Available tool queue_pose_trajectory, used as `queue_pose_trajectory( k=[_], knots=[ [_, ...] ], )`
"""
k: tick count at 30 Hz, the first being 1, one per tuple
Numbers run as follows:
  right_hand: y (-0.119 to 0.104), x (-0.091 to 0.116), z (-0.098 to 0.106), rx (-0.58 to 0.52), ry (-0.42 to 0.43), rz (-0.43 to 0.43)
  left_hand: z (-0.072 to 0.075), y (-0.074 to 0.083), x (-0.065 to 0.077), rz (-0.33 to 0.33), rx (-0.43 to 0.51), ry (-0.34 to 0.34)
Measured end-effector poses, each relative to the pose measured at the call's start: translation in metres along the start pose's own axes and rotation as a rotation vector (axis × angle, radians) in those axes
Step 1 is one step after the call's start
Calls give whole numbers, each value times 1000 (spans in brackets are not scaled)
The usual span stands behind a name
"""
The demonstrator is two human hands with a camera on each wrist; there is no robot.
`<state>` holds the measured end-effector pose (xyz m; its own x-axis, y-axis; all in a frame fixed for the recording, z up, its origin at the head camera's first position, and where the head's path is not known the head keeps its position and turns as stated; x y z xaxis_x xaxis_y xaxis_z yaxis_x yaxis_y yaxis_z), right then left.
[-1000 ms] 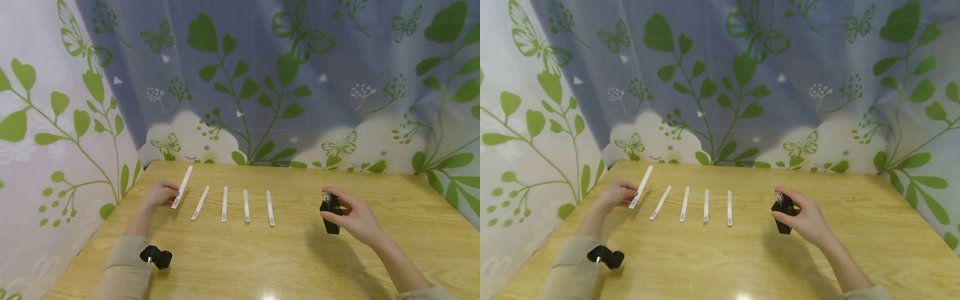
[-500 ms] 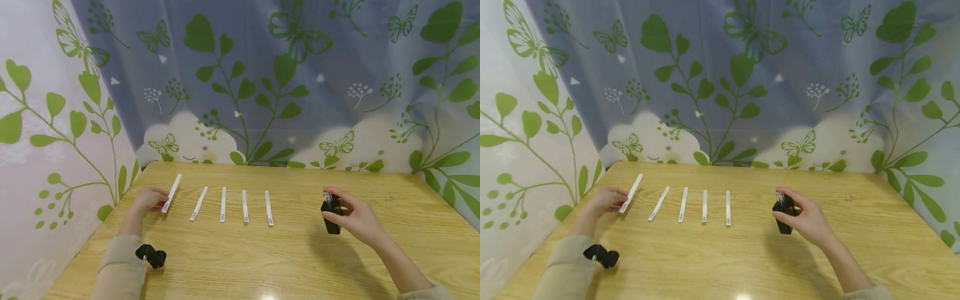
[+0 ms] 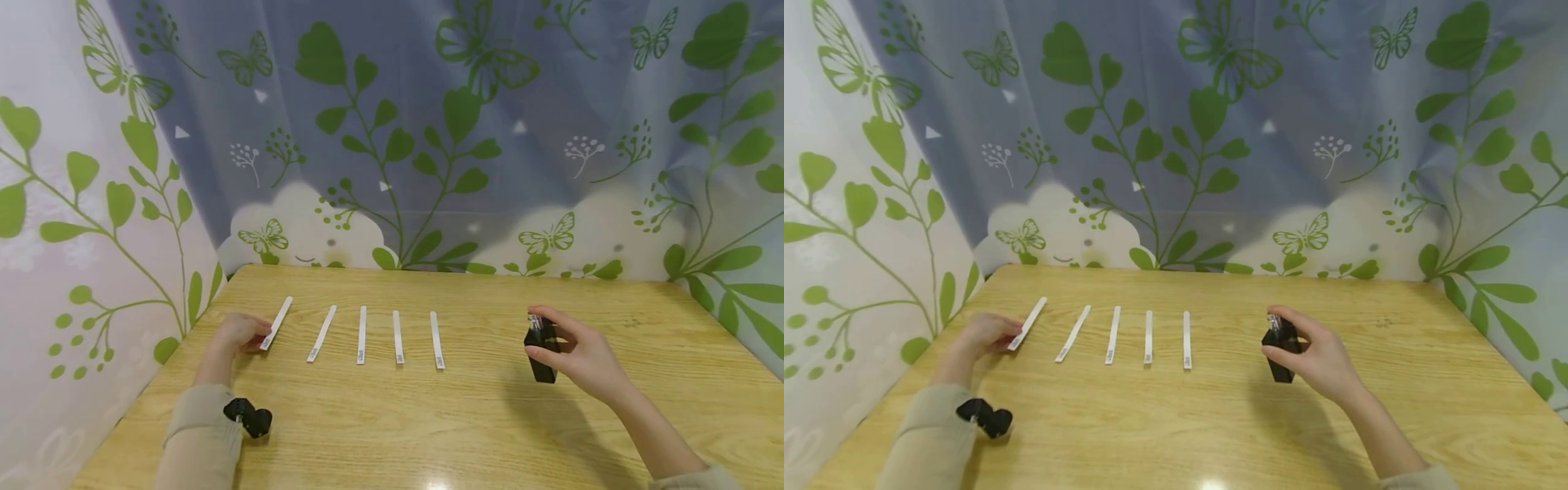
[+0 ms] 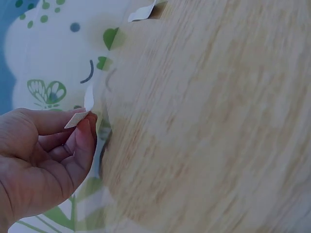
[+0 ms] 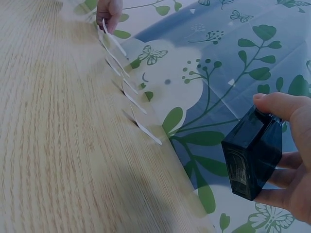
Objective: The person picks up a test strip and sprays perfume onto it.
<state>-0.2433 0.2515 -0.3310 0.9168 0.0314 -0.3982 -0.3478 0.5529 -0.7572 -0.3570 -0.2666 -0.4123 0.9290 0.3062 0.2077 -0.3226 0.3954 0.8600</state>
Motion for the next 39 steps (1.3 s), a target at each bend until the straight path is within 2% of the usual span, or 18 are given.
queue_pose_trajectory(
  k=[11,20,29,36,39],
  knots=[
    [-1,0,1,8,-7,-27,0,-6,-3,19,33,23],
    [-1,1,0,10,-14,-16,3,-4,-1,-33,-30,68],
    [-2,1,-1,18,-24,0,8,-3,3,0,11,85],
    [-2,0,-1,-5,-19,-16,12,9,9,-99,-22,72],
    [-2,0,0,-3,-11,-24,9,15,10,-108,-46,64]
  ],
)
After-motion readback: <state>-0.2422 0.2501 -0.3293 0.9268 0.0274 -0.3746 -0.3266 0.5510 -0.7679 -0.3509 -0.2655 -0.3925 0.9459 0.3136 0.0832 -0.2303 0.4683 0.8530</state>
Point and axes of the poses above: each hand's wrist, its own x-axis away from the middle knuckle, its own z-axis out of the back of the hand, y = z × x, the point moved 6 cm from there along -x, towards the middle knuckle, and after that the axes turned 12 degrees about y, right-handed, at the moved point
